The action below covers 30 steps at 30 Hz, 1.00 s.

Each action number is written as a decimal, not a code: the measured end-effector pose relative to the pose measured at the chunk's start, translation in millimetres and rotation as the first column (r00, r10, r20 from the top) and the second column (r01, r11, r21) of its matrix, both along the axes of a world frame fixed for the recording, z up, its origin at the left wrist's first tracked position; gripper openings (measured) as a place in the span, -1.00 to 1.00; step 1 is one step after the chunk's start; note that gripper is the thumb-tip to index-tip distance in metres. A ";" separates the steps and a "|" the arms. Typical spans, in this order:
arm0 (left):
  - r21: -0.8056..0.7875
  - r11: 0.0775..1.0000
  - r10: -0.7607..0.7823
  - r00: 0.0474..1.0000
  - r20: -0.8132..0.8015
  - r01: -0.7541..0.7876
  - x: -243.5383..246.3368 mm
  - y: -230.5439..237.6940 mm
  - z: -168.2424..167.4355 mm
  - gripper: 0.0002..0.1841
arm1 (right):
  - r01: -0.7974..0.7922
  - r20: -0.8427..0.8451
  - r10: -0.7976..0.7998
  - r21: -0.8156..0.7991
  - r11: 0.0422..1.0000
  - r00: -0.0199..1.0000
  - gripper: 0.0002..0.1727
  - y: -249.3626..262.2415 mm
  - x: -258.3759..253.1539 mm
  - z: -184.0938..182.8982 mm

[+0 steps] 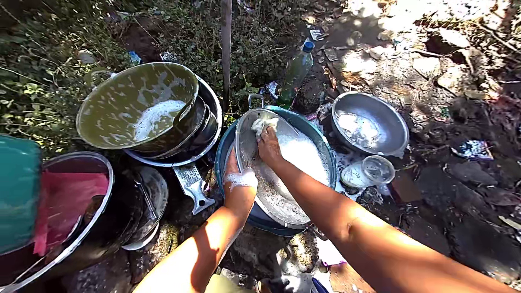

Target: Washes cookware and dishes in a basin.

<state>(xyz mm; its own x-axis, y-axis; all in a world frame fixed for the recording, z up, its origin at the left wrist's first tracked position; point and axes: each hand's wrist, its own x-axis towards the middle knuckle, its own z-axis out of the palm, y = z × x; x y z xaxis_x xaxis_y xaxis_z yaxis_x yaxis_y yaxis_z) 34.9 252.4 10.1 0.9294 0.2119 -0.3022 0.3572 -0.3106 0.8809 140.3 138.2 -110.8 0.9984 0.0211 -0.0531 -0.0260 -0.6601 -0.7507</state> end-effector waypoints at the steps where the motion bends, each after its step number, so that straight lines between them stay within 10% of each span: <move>1: -0.014 1.000 -0.002 1.000 0.021 0.002 0.3 2.7 -5.4 -0.29 | 0.034 0.001 -0.034 0.033 0.999 0.999 -0.54 2.4 3.4 3.3; 6: -0.065 0.998 0.004 0.993 0.116 0.003 2.8 10.0 -14.0 -0.33 | -0.162 0.177 0.134 0.155 0.975 0.975 -0.67 23.4 -27.7 23.8; 9: -0.034 0.999 -0.019 0.996 0.093 0.022 0.0 8.4 -10.3 -0.33 | -0.031 0.001 0.031 -0.003 1.000 1.000 -0.64 7.4 4.5 18.3; 20: -0.048 0.999 0.004 0.995 0.095 0.001 -1.9 11.8 -16.4 -0.27 | -0.052 0.282 -0.013 0.223 0.973 0.959 -0.55 22.1 13.4 48.9; 25: -0.070 0.997 0.052 0.988 0.149 -0.041 -2.4 17.1 -16.9 -0.53 | -0.513 0.517 0.408 0.071 0.856 0.752 -0.59 24.4 -42.3 72.6; 30: -0.051 0.999 0.000 0.991 0.132 0.007 -3.6 19.2 -17.9 -0.34 | -0.356 0.388 0.412 -0.210 0.911 0.824 -0.63 -11.9 46.7 53.6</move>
